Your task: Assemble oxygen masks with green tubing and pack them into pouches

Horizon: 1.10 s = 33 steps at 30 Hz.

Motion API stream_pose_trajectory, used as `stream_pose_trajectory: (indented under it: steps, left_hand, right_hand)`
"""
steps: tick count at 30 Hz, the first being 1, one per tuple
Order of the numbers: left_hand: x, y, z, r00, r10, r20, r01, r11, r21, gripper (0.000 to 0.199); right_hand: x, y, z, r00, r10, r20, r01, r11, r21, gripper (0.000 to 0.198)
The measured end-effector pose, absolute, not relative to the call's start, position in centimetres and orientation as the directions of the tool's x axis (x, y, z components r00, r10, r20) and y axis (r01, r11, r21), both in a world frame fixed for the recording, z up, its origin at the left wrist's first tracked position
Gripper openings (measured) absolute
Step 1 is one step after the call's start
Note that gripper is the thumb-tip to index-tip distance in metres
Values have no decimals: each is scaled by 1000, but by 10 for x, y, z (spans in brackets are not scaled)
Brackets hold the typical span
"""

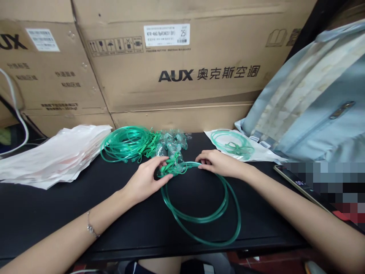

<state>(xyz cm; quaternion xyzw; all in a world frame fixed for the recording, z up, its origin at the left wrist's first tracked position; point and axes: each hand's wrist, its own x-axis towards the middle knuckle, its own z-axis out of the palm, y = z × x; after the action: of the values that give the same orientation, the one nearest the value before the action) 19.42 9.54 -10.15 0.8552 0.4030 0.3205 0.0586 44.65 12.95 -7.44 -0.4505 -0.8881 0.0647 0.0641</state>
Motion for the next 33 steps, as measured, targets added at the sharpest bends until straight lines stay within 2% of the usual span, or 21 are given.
stream_pose_trajectory:
  steps: [6, 10, 15, 17, 20, 24, 27, 29, 33]
  left_hand:
    - [191, 92, -98, 653, 591, 474, 597, -787, 159, 32]
    - [189, 88, -93, 755, 514, 408, 541, -839, 57, 45]
    - [187, 89, -93, 833, 430, 348, 479, -875, -67, 27]
    - [185, 92, -96, 821, 440, 363, 485, -874, -38, 26]
    - [182, 97, -100, 775, 482, 409, 497, -864, 77, 29]
    - [176, 98, -101, 706, 539, 460, 489, -840, 234, 33]
    - [170, 94, -100, 634, 596, 493, 492, -803, 338, 44]
    - [162, 92, -100, 567, 639, 520, 517, -767, 380, 49]
    - [142, 87, -103, 538, 712, 451, 616, -698, 367, 36]
  right_hand:
    - [439, 133, -84, -500, 857, 125, 836, 515, -190, 16]
    - [440, 131, -92, -474, 865, 168, 843, 500, -197, 17]
    - [434, 122, -100, -363, 894, 263, 886, 418, -201, 17]
    - [430, 118, -102, -302, 911, 279, 908, 365, -208, 18]
    - [427, 114, -102, -265, 927, 266, 917, 328, -227, 18]
    - [432, 116, -101, -317, 922, 224, 885, 372, -281, 21]
    - [440, 120, -99, -377, 900, 219, 847, 431, -310, 32]
    - [447, 120, -97, -455, 854, 251, 787, 518, -335, 36]
    - [459, 112, -89, -699, 654, 288, 576, 754, -315, 43]
